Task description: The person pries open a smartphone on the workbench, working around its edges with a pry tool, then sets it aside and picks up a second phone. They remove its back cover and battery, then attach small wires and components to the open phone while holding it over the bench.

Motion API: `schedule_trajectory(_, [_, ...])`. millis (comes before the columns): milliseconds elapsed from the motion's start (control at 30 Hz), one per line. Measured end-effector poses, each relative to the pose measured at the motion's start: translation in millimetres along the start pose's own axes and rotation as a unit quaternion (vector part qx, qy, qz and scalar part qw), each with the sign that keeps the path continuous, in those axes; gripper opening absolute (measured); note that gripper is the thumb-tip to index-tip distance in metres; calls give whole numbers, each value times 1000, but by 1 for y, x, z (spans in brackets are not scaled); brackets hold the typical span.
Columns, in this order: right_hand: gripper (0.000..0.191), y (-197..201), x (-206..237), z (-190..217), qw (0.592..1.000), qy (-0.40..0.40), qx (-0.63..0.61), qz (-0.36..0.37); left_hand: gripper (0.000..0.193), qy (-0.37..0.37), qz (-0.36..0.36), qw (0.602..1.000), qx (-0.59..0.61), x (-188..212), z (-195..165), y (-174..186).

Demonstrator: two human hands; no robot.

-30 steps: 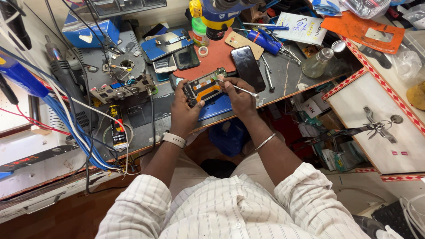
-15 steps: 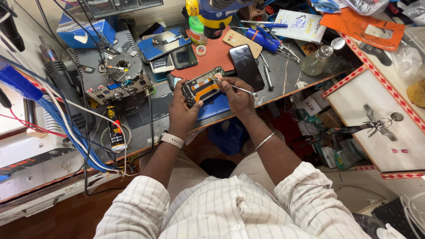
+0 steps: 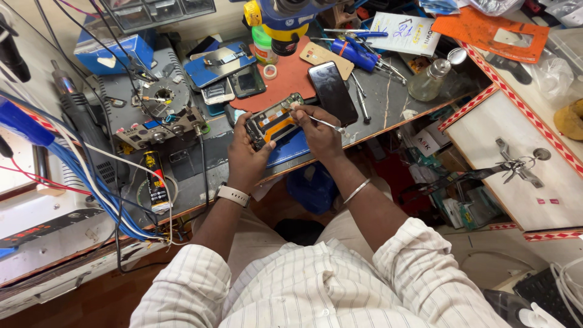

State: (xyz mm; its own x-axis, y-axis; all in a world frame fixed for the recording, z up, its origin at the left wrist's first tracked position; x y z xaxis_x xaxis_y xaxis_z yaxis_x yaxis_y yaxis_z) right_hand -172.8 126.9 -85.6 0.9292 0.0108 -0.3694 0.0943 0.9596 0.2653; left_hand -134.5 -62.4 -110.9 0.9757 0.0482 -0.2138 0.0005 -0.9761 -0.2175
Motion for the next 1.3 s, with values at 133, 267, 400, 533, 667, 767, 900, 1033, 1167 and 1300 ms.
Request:
schedule_trajectory(133, [21, 2, 0, -4, 998, 1, -61, 6, 79, -26, -6, 999, 26, -3, -7, 1])
schedule_trajectory(267, [13, -4, 4, -6, 1000, 13, -20, -5, 80, -25, -10, 999, 28, -3, -5, 8])
schedule_trajectory(400, [9, -8, 5, -6, 999, 18, 25, -10, 79, -10, -14, 1000, -14, -4, 0, 11])
schedule_trajectory(533, [7, -9, 4, -2, 999, 20, 42, -7, 77, -10, -9, 1000, -1, -5, 0, 11])
schedule_trajectory(667, [9, -9, 3, 3, 998, 29, 63, -4, 75, -16, -3, 1000, -14, -5, -1, 12])
schedule_trajectory(767, [9, -8, 3, 6, 994, 38, 101, -6, 74, -10, -1, 1000, -21, -6, 3, 14])
schedule_trajectory(900, [10, -12, 1, 4, 998, 32, 57, 3, 76, -5, 2, 1000, -11, -8, 7, 15])
schedule_trajectory(1033, [11, -13, 1, 3, 998, 32, 47, 1, 77, -24, 9, 1000, -9, -7, 3, 13])
schedule_trajectory(1167, [12, -8, 3, 1, 997, 33, 63, -26, 76, -9, 1, 1000, -22, -3, 0, 11])
schedule_trajectory(1300, [11, -8, 3, -2, 999, 30, -6, -27, 76, -12, -8, 1000, -23, -3, -5, 12])
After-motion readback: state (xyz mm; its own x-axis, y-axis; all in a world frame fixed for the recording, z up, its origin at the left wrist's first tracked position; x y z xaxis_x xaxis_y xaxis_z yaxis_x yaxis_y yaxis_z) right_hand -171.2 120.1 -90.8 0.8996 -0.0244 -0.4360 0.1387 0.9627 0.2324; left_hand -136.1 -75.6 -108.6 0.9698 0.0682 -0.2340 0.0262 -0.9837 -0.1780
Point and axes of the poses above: each hand's wrist, its own x-axis away from the middle knuckle, its own y-axis out of the back of the hand, z = x × y, the point moved 10 cm from there along -x, towards the middle knuckle, and after that the axes turned 11 degrees about x, right-handed, at the moved point
